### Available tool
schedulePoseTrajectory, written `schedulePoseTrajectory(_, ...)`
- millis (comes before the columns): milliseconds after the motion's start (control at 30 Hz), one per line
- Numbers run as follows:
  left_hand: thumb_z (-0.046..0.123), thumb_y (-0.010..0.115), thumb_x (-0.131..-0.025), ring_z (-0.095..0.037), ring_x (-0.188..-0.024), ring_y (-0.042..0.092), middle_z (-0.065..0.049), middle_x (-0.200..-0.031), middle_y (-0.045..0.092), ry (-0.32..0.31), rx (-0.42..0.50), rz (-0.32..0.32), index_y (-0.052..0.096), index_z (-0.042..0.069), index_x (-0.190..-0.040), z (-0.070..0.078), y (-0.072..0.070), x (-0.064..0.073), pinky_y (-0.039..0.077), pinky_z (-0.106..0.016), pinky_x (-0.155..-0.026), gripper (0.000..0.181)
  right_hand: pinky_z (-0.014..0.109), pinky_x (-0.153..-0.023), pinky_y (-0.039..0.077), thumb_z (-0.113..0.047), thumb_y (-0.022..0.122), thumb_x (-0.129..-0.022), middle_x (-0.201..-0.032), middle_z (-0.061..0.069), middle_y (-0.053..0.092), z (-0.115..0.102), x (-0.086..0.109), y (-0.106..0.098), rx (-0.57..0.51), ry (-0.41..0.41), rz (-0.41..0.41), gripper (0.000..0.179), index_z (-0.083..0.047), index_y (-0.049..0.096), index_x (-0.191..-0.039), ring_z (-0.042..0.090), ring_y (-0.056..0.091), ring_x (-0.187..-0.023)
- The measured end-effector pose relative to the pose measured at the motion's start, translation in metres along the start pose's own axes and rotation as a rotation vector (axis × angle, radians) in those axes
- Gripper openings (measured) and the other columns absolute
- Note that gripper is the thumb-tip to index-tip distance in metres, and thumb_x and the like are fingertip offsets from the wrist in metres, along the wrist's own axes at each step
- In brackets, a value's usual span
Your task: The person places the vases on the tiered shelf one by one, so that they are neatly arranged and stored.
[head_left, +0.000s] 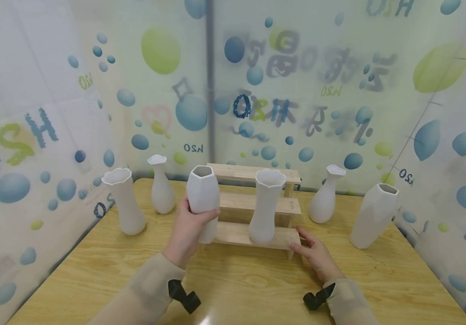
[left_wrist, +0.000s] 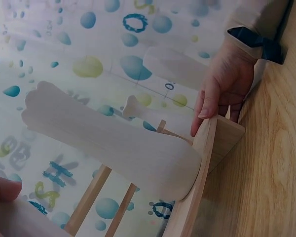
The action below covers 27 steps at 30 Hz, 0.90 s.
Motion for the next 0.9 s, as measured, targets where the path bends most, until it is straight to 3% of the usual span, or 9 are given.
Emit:
schedulePoseTrajectory(200, 0.004, 0.078, -0.078, -0.031, -0.123, 0.042, -0.008, -0.136, 0.041, -0.007, 0.006, -0.029, 0.03, 0.015, -0.14, 0.0, 0.009, -0.002, 0.032, -0.06, -0.101, 0.079, 0.051, -0.107, 0.028, -0.026, 0.069, -0.09, -0.15, 0.019, 0.034, 0.0, 0.0, -0.001, -0.006, 0.004, 0.004, 0.074, -0.006, 0.032, -0.15, 0.034, 0.037, -0.13)
schedulePoseTrajectory(400, 0.003, 0.079, -0.076, -0.031, -0.123, 0.044, -0.008, -0.135, 0.044, -0.006, 0.002, -0.029, 0.033, 0.013, -0.139, -0.002, 0.016, -0.004, 0.034, -0.056, -0.102, 0.078, 0.05, -0.108, 0.028, -0.027, 0.07, -0.089, -0.15, 0.018, 0.034, 0.001, -0.001, -0.001, -0.005, 0.006, 0.01, 0.074, -0.007, 0.032, -0.15, 0.033, 0.037, -0.131)
schedulePoseTrajectory(900, 0.004, 0.079, -0.076, -0.031, -0.126, 0.041, -0.006, -0.137, 0.042, -0.048, -0.001, -0.03, 0.032, 0.014, -0.14, -0.005, 0.033, -0.008, 0.03, -0.06, -0.104, 0.08, 0.051, -0.107, 0.028, -0.027, 0.07, -0.089, -0.149, 0.018, 0.037, 0.001, -0.001, -0.001, 0.009, 0.008, 0.016, 0.074, -0.008, 0.033, -0.15, 0.033, 0.038, -0.13)
Point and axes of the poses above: each hand's wrist, its own x-axis away from the middle knuckle, its own y-axis out of the palm, z = x × y, the point moved 4 cm from there along -x, towards the middle knuckle
